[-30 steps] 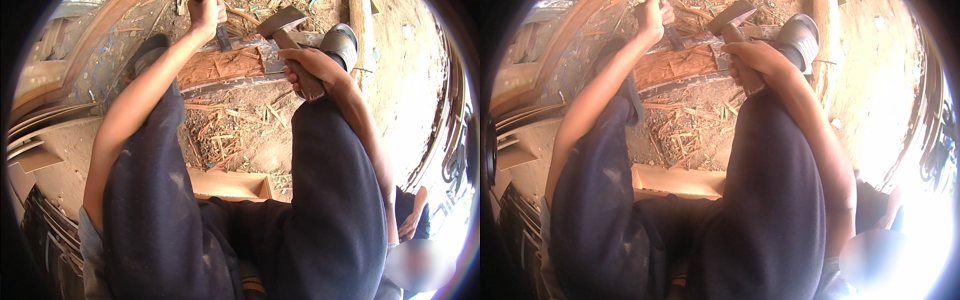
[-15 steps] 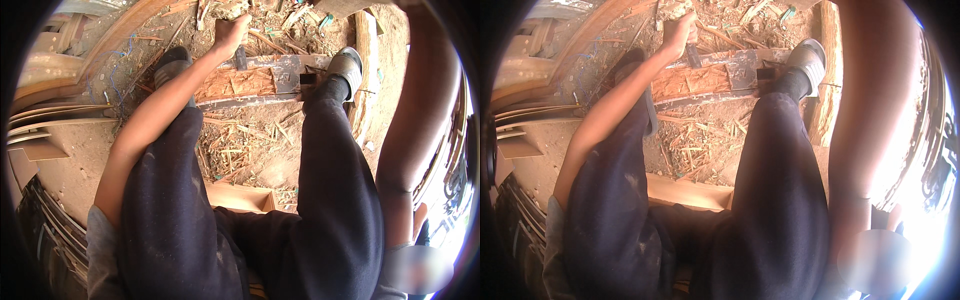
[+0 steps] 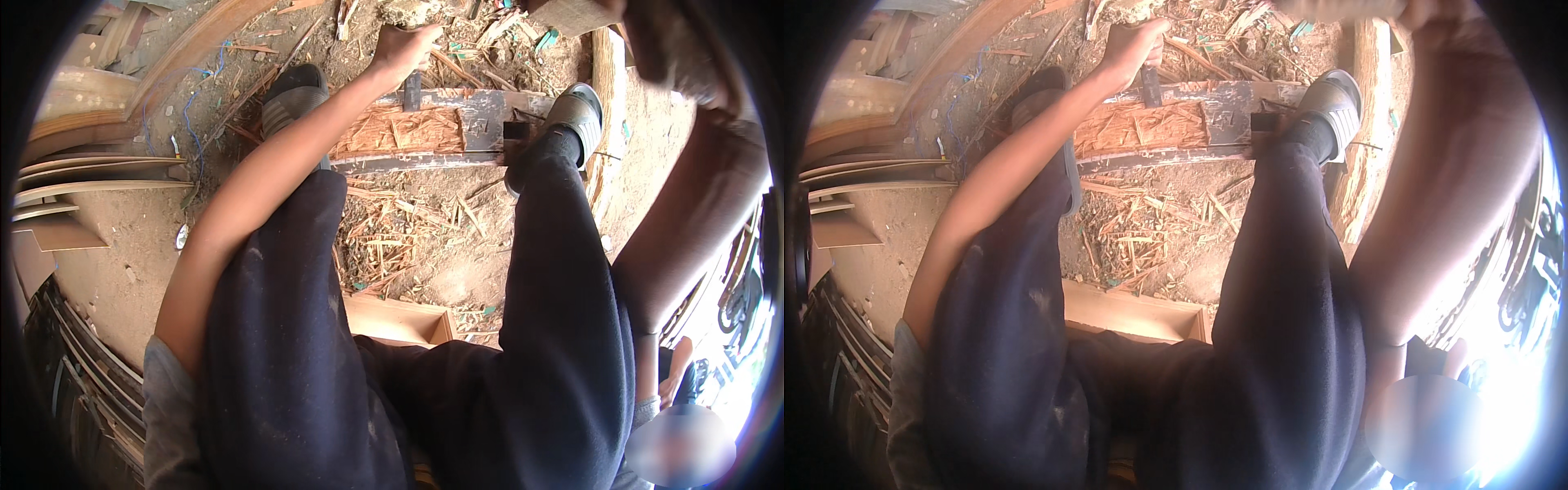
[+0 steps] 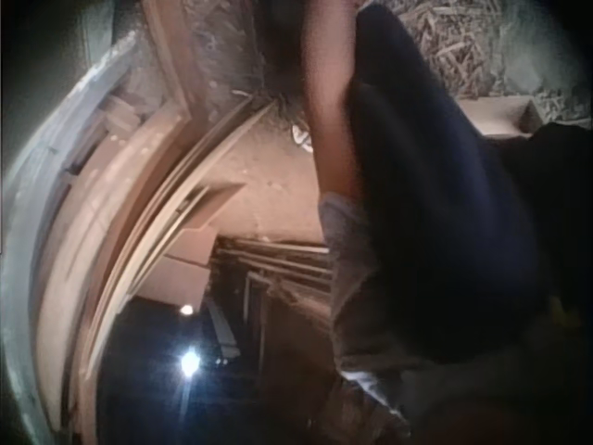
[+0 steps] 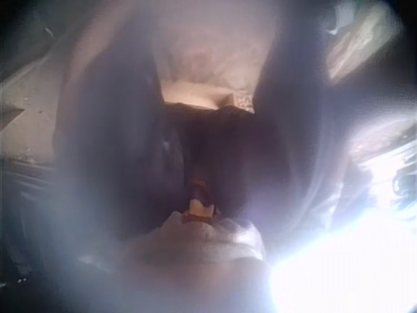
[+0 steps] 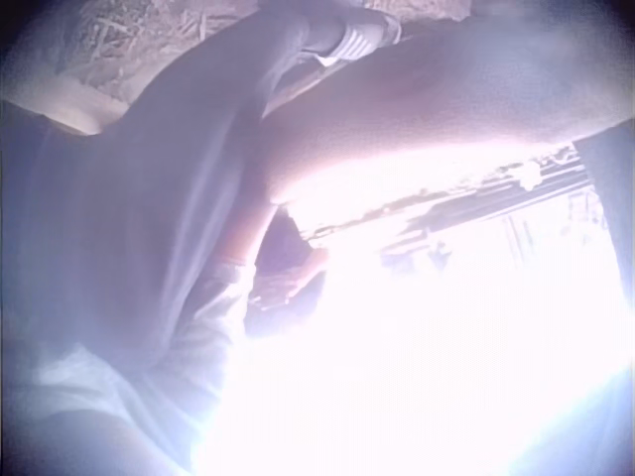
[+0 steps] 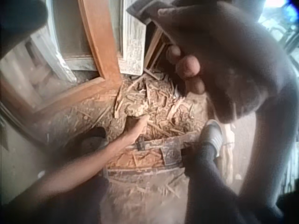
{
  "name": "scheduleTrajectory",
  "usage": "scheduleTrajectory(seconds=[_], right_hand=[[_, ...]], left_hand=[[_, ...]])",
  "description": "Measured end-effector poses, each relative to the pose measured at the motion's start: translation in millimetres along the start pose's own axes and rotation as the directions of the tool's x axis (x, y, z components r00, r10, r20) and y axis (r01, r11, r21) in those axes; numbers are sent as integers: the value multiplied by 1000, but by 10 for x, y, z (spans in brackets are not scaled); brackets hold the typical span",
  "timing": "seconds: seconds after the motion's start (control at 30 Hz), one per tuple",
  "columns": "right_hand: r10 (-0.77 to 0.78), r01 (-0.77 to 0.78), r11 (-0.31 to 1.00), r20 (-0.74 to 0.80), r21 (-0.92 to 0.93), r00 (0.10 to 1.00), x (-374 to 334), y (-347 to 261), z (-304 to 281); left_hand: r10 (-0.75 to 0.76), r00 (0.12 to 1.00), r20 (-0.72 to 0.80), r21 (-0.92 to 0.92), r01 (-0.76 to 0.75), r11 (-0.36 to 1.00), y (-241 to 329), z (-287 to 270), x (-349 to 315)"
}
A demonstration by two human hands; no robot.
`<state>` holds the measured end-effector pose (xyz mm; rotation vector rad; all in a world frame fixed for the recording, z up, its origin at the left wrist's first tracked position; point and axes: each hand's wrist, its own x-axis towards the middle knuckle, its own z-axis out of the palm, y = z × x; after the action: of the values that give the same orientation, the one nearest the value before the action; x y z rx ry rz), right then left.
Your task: The person sits on the ground and repeatedly strikes a small piece of wood with a hammer to break it into smaller fragments. The person holds the wood with one hand and swings the hammer with the other, creating wood chips and debris.
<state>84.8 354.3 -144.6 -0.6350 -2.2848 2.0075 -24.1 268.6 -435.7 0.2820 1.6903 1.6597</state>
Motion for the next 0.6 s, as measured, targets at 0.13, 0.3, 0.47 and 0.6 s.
scheduleTrajectory(seconds=[0.13,0.3,0.47,0.6], right_hand=[[-435,275,861,-337,-429,835,195,278,181],[-88,65,977,-106,-203,990,184,863,262],[221,-202,973,187,-115,957,118,636,37],[44,-43,999,-201,6,979,-92,-26,157]], left_hand=[[19,999,49,-56,-16,998,88,92,-9],[-2,997,-78,-44,-2,999,21,-49,-60],[55,994,99,-80,-48,996,-34,-125,41],[34,998,49,54,-37,998,-21,-43,16]])
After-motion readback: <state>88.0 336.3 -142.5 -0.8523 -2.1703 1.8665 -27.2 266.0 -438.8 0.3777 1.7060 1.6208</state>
